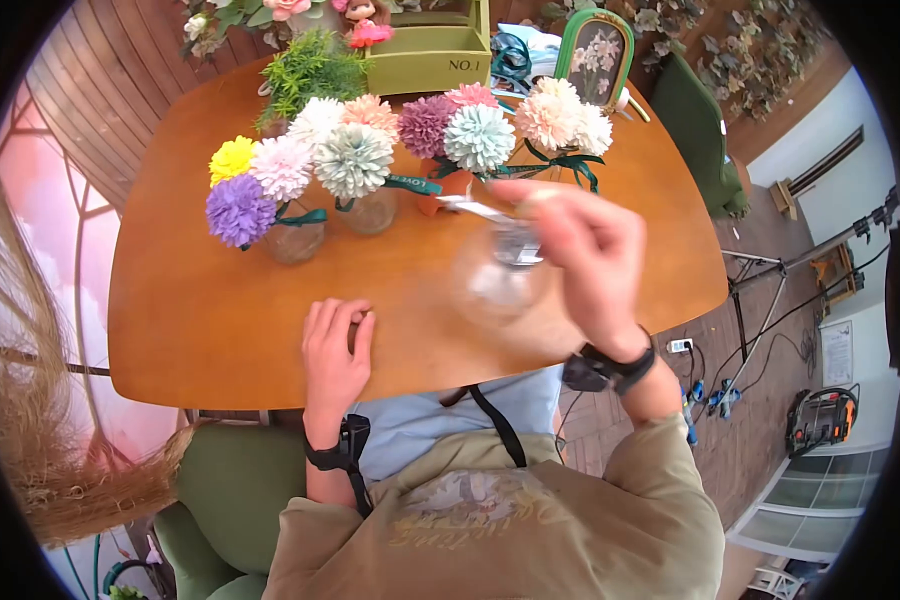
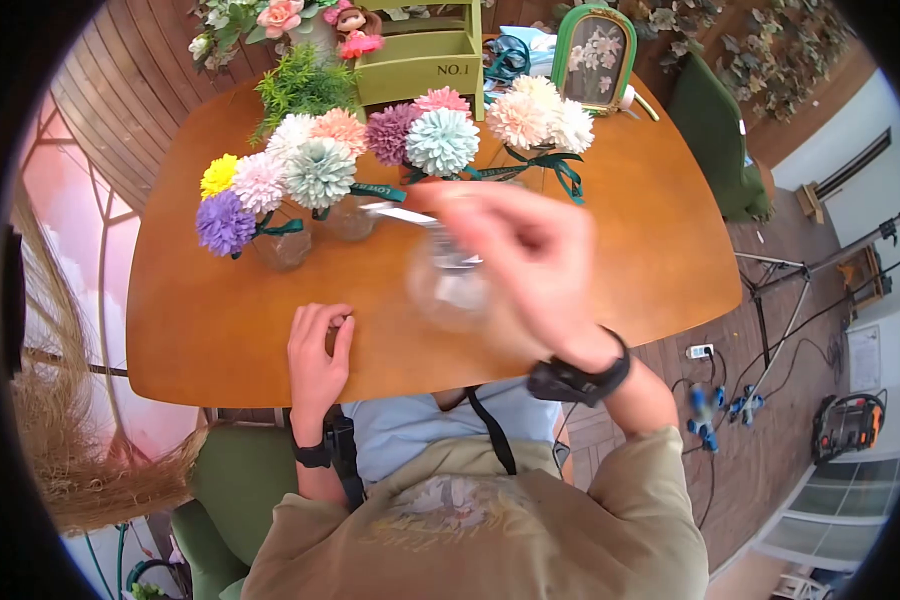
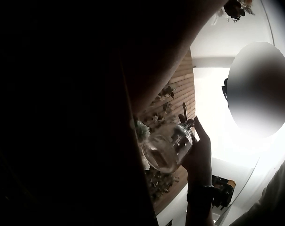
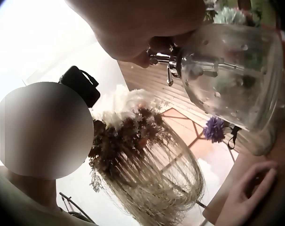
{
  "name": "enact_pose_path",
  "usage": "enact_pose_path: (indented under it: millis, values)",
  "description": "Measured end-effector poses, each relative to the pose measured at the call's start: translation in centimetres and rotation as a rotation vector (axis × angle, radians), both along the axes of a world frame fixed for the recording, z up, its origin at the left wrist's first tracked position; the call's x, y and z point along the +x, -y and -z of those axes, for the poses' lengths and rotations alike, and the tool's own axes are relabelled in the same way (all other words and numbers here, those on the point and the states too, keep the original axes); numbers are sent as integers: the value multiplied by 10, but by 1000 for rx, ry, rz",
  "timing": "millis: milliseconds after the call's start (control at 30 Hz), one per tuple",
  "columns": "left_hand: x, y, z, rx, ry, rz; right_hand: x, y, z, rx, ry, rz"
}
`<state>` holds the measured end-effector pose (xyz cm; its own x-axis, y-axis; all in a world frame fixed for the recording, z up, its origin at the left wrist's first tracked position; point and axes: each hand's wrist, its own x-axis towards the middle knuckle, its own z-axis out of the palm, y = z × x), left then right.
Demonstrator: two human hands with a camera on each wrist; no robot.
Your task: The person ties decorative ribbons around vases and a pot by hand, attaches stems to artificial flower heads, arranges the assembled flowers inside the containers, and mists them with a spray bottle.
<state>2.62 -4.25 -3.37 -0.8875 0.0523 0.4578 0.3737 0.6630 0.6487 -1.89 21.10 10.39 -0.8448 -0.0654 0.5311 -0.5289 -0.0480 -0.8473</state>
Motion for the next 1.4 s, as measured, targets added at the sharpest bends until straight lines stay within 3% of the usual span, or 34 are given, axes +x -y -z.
enact_pose_path:
  millis: [67,133,300,533,933,1167,1233,1267,1333,1400]
  values:
    - [0,0,0,-11,-8,-12,11,-52,-11,43,142,143]
    - [-2,-1,0,-7,2,-11,5,-94,-6,-91,171,347]
    - [-2,-4,0,18,59,-41,-41,-164,1,-267,194,551]
    - [-2,-5,-1,11,65,-33,-132,-217,49,-239,240,569]
    - [-2,-5,-1,15,66,-58,-175,-235,92,-148,143,510]
    - [-2,-5,-3,31,66,-42,-171,-231,92,-84,151,497]
    - [-2,-5,-3,41,64,-45,-167,-230,90,251,96,702]
    - [-2,-4,-3,35,64,-40,-166,-232,92,254,93,701]
    - [-2,-4,-2,36,62,-41,-165,-243,94,498,-204,1027]
    - [-2,-3,-2,16,65,-34,-147,-231,68,551,-164,1033]
